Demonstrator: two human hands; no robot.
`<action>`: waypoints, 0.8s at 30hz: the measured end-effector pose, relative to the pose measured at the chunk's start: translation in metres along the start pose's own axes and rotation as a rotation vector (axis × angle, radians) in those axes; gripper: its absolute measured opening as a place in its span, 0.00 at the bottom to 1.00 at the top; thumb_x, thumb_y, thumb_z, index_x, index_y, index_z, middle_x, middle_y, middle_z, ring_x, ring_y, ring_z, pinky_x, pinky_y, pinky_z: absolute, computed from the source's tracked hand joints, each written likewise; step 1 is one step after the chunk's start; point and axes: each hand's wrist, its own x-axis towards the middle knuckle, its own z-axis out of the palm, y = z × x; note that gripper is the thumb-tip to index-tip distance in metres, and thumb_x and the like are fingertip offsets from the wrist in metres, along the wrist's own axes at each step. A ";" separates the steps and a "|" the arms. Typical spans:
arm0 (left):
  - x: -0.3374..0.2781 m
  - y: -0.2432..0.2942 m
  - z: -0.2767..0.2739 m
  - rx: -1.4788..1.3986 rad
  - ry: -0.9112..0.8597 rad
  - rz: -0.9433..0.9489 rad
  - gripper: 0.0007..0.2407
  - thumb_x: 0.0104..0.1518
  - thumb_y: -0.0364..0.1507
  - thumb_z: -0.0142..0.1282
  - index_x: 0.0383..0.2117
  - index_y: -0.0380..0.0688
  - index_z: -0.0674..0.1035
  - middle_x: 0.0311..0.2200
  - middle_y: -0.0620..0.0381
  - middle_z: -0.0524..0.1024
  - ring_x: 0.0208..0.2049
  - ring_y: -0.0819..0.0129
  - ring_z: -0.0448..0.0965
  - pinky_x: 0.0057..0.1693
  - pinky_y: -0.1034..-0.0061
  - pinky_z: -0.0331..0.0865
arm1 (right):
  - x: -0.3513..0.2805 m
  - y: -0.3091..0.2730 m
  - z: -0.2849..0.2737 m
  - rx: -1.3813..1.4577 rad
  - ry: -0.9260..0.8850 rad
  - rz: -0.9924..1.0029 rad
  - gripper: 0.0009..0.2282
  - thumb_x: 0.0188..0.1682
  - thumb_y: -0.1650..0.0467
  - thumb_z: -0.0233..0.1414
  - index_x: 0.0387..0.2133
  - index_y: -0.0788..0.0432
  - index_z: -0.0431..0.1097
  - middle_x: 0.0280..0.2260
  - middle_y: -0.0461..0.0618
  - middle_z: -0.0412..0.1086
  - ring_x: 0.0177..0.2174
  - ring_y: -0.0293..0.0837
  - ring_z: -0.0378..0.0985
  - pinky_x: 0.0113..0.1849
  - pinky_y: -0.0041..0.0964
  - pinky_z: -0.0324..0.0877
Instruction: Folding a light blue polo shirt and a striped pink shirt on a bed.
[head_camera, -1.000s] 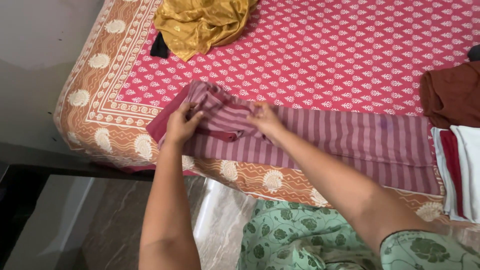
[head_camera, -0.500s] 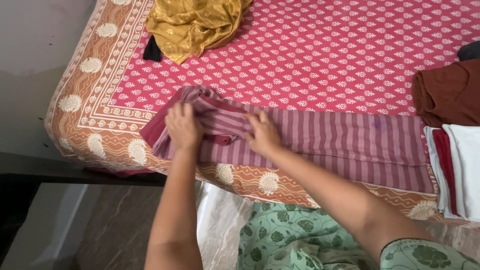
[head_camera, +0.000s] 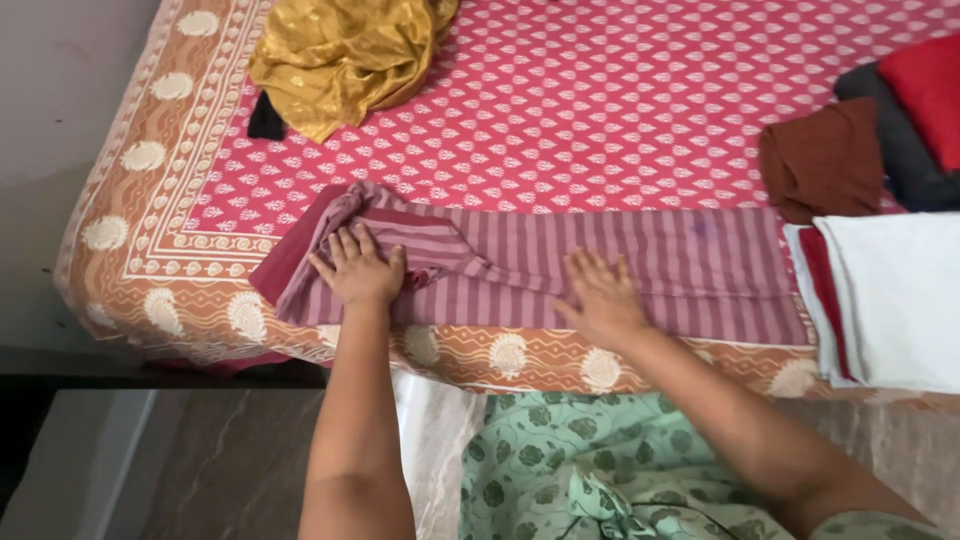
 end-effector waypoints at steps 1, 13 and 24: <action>-0.004 0.005 0.004 0.002 0.083 -0.007 0.36 0.58 0.56 0.38 0.70 0.48 0.56 0.71 0.48 0.52 0.73 0.54 0.44 0.70 0.42 0.26 | -0.013 0.019 0.007 -0.032 0.043 0.056 0.34 0.56 0.49 0.31 0.70 0.55 0.37 0.72 0.53 0.32 0.70 0.49 0.31 0.65 0.55 0.27; -0.105 0.115 0.027 -0.576 0.295 0.479 0.16 0.52 0.31 0.52 0.49 0.56 0.82 0.58 0.51 0.74 0.67 0.51 0.63 0.73 0.48 0.46 | -0.116 0.169 0.055 0.090 0.822 0.208 0.11 0.44 0.72 0.55 0.41 0.55 0.76 0.44 0.53 0.71 0.49 0.55 0.69 0.53 0.52 0.61; -0.121 0.123 0.044 -0.474 0.328 0.363 0.21 0.56 0.33 0.45 0.57 0.62 0.78 0.65 0.53 0.68 0.70 0.51 0.58 0.72 0.47 0.39 | -0.119 0.187 0.061 0.083 0.824 0.304 0.03 0.44 0.72 0.58 0.30 0.51 0.75 0.37 0.44 0.72 0.45 0.50 0.71 0.48 0.50 0.62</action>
